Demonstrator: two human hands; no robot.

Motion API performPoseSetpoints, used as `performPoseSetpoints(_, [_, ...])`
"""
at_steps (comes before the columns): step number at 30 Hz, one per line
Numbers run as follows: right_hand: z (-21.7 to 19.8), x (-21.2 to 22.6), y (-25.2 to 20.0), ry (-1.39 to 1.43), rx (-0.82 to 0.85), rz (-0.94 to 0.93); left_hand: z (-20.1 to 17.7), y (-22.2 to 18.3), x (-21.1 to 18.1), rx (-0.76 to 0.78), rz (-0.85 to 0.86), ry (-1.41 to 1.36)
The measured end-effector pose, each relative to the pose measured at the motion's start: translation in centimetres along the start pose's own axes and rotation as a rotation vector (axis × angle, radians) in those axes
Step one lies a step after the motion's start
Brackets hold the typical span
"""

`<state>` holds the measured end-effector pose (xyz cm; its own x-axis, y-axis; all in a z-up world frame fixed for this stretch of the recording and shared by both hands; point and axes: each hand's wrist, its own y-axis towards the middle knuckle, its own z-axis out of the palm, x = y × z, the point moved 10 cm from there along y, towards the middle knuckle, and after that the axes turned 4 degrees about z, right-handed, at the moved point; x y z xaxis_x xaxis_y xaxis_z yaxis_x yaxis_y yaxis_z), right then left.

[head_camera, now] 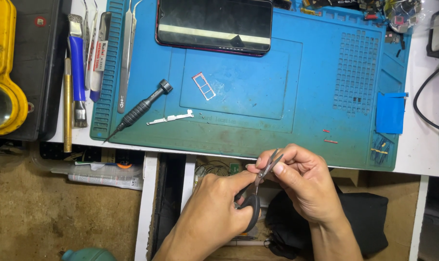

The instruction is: Trimming a fine copper wire using small scissors at a repair bench

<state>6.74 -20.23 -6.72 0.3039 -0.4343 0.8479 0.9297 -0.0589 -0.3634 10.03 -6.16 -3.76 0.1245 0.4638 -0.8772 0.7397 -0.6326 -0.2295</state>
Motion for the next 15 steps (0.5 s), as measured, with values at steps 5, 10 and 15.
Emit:
performPoseSetpoints(5, [-0.09,0.0,0.01,0.004,-0.004,0.0,-0.04,0.06,-0.08,0.001,-0.002,0.001])
performPoseSetpoints(10, [0.05,0.04,0.01,-0.009,-0.003,0.005,-0.18,0.09,-0.2,-0.014,-0.001,0.003])
performPoseSetpoints(15, [-0.13,-0.13,0.02,-0.003,-0.008,0.012,0.04,0.03,0.25,0.014,-0.031,0.02])
